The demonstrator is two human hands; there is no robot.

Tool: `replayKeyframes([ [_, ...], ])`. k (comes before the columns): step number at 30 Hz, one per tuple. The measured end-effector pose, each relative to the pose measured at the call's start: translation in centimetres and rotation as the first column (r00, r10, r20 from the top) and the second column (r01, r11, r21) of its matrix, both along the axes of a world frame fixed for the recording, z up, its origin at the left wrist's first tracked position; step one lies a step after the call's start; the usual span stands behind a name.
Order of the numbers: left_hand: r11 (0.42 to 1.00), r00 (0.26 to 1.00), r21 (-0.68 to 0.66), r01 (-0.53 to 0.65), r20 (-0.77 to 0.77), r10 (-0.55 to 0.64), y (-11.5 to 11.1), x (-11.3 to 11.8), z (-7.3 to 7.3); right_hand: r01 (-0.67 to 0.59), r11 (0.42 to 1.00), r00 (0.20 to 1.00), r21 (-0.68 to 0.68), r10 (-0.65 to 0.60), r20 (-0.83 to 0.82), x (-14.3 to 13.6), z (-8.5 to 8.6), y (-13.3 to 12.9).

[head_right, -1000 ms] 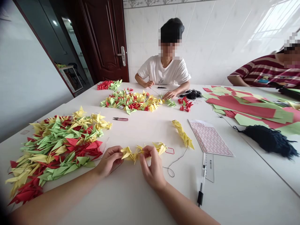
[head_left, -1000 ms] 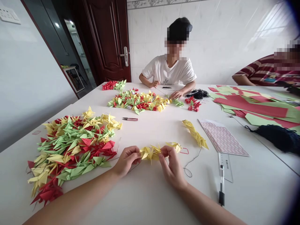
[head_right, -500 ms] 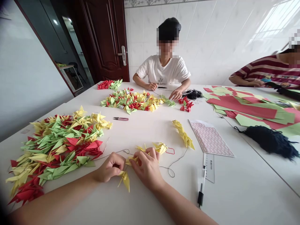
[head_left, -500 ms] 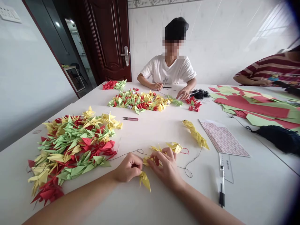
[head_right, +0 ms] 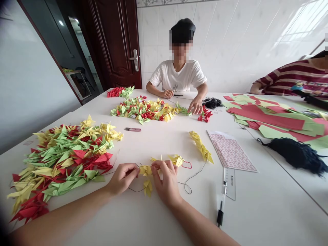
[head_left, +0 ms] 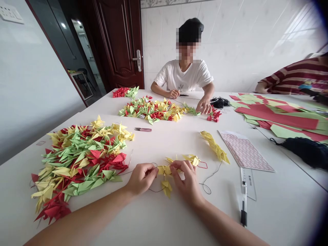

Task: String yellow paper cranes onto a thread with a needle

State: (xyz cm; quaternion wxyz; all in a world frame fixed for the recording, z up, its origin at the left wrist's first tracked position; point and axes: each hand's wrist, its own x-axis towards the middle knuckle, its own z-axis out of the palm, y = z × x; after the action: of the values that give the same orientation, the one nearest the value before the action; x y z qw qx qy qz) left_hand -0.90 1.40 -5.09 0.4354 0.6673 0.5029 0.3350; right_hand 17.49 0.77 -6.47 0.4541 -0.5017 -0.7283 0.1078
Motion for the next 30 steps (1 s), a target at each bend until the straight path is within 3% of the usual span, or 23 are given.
replayKeyframes([
  [10,0.995,0.983,-0.067,-0.079,0.159,0.089,0.05,0.08,0.16,0.053,0.999,0.999,0.0,-0.053,-0.008,-0.1,-0.16,-0.13],
  [22,1.0,0.997,-0.016,0.027,0.067,-0.026,0.21,-0.01,-0.15,0.036,0.999,0.999,0.027,-0.036,0.001,-0.07,-0.35,0.03],
  [30,0.997,0.995,-0.071,-0.038,0.086,0.044,0.1,0.17,0.1,0.068,0.997,0.998,0.021,-0.068,-0.001,-0.09,-0.42,0.09],
])
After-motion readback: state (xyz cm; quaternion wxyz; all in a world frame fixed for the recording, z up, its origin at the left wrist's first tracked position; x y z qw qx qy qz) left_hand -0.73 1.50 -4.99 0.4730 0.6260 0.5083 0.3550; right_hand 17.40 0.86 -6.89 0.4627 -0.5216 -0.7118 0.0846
